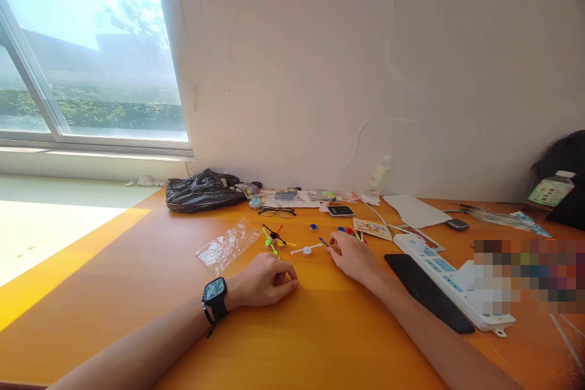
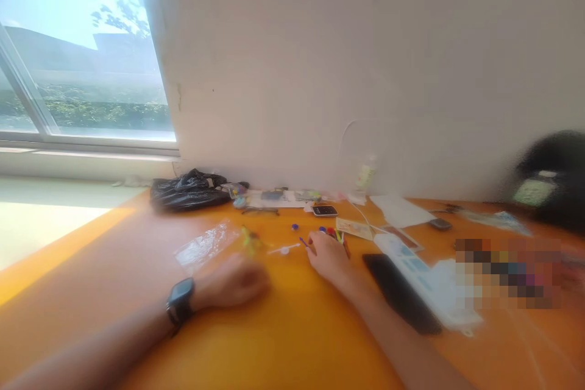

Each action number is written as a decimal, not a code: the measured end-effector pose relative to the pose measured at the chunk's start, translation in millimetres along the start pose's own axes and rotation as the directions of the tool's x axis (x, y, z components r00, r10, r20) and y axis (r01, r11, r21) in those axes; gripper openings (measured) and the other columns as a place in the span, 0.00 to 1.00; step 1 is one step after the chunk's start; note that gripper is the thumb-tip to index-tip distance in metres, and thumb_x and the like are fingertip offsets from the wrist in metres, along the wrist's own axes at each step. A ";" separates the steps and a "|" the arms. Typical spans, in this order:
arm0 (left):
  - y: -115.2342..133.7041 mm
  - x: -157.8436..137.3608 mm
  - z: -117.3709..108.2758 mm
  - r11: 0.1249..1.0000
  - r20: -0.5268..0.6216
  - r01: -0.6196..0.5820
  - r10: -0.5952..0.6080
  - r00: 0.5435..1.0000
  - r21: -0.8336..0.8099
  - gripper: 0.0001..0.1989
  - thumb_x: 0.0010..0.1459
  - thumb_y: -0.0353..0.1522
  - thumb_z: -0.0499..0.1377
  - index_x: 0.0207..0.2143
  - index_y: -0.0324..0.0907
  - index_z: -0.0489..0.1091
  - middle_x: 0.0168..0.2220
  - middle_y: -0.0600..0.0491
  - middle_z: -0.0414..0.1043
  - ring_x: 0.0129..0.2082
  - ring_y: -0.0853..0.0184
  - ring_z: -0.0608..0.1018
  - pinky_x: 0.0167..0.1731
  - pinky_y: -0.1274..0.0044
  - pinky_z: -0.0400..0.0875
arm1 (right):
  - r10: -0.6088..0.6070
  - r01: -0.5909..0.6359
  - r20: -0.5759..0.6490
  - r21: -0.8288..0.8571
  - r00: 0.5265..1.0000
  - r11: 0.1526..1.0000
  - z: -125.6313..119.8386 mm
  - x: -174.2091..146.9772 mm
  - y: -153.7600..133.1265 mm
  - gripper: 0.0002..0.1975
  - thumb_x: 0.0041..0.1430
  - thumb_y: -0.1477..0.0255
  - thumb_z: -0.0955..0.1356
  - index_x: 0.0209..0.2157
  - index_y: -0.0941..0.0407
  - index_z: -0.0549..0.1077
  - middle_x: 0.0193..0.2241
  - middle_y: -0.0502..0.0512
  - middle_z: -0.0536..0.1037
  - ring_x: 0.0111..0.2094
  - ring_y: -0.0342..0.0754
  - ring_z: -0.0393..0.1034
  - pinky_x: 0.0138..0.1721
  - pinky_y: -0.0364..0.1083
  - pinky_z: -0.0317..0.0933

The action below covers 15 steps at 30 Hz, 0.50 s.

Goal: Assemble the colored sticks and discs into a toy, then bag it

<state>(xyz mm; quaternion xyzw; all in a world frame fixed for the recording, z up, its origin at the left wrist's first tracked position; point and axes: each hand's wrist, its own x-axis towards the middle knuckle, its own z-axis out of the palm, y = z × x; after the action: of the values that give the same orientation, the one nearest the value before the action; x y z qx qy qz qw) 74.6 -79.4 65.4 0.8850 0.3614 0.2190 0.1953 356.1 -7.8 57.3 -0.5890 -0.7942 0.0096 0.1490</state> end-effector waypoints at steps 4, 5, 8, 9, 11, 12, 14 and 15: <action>-1.1 0.2 1.0 1.000 0.001 -0.004 0.004 1.000 0.004 0.09 0.63 0.32 0.58 0.31 0.39 0.74 0.22 0.57 0.65 0.21 0.74 0.63 0.25 0.80 0.57 | -0.002 0.003 0.015 -0.046 1.000 0.999 0.7 -0.4 -0.9 0.06 0.68 0.72 0.66 0.36 0.55 0.74 0.40 0.58 0.81 0.39 0.52 0.74 0.35 0.47 0.55; -1.6 0.2 1.4 1.000 -0.001 -0.007 0.007 1.000 0.003 0.09 0.63 0.32 0.58 0.31 0.39 0.74 0.22 0.57 0.65 0.21 0.74 0.63 0.25 0.80 0.57 | -0.006 0.006 0.013 -0.054 1.000 0.999 0.9 -0.4 -1.2 0.06 0.69 0.73 0.66 0.36 0.55 0.74 0.39 0.58 0.81 0.39 0.52 0.74 0.36 0.47 0.55; -2.9 0.4 2.4 1.000 -0.005 -0.010 0.010 1.000 0.003 0.09 0.63 0.32 0.58 0.30 0.39 0.74 0.22 0.58 0.65 0.22 0.74 0.63 0.26 0.80 0.57 | -0.055 0.053 -0.030 -0.064 0.998 0.997 1.9 0.2 -4.2 0.06 0.69 0.75 0.65 0.36 0.55 0.72 0.40 0.58 0.80 0.41 0.52 0.74 0.38 0.47 0.56; -3.0 0.4 2.5 1.000 -0.006 -0.010 0.010 1.000 0.004 0.09 0.63 0.31 0.58 0.30 0.39 0.74 0.22 0.58 0.65 0.22 0.74 0.63 0.25 0.80 0.56 | -0.071 0.067 -0.047 -0.068 0.996 0.995 2.2 0.7 -5.8 0.06 0.69 0.75 0.65 0.37 0.55 0.72 0.41 0.58 0.80 0.42 0.52 0.74 0.39 0.46 0.56; -2.6 0.4 2.5 1.000 -0.004 -0.009 0.009 1.000 0.004 0.08 0.63 0.31 0.58 0.30 0.39 0.74 0.22 0.58 0.65 0.21 0.74 0.63 0.25 0.80 0.56 | -0.064 0.059 -0.069 -0.074 0.996 0.996 2.7 2.4 -9.0 0.06 0.71 0.75 0.63 0.39 0.56 0.71 0.40 0.58 0.80 0.42 0.52 0.74 0.39 0.46 0.55; -2.2 0.4 2.3 1.000 -0.003 -0.010 0.010 1.000 0.001 0.08 0.63 0.31 0.58 0.30 0.39 0.74 0.22 0.58 0.65 0.21 0.74 0.63 0.25 0.81 0.56 | -0.042 0.037 -0.072 -0.070 0.997 0.997 2.9 3.6 -10.1 0.06 0.72 0.75 0.62 0.41 0.56 0.71 0.38 0.58 0.80 0.40 0.52 0.74 0.38 0.46 0.54; -1.0 0.3 1.9 1.000 -0.004 -0.009 0.009 1.000 -0.002 0.08 0.63 0.31 0.58 0.30 0.39 0.74 0.22 0.58 0.65 0.21 0.74 0.63 0.25 0.81 0.56 | 0.010 -0.013 -0.086 -0.035 0.996 0.999 3.8 6.6 -10.0 0.08 0.74 0.74 0.60 0.45 0.56 0.70 0.37 0.58 0.81 0.37 0.52 0.75 0.36 0.47 0.53; -0.4 0.3 1.6 1.000 -0.003 -0.010 0.010 1.000 -0.004 0.08 0.63 0.31 0.58 0.30 0.39 0.74 0.22 0.58 0.65 0.21 0.74 0.63 0.25 0.81 0.56 | 0.023 -0.023 -0.102 -0.003 0.995 1.000 4.7 8.4 -8.6 0.09 0.74 0.74 0.59 0.46 0.56 0.69 0.37 0.57 0.81 0.37 0.52 0.75 0.35 0.47 0.53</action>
<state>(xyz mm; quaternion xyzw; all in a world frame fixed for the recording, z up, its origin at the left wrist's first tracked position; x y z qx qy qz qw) 75.4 -79.2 63.9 0.8860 0.3570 0.2220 0.1954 344.7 -1.9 56.3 -0.5981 -0.7788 -0.0202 0.1879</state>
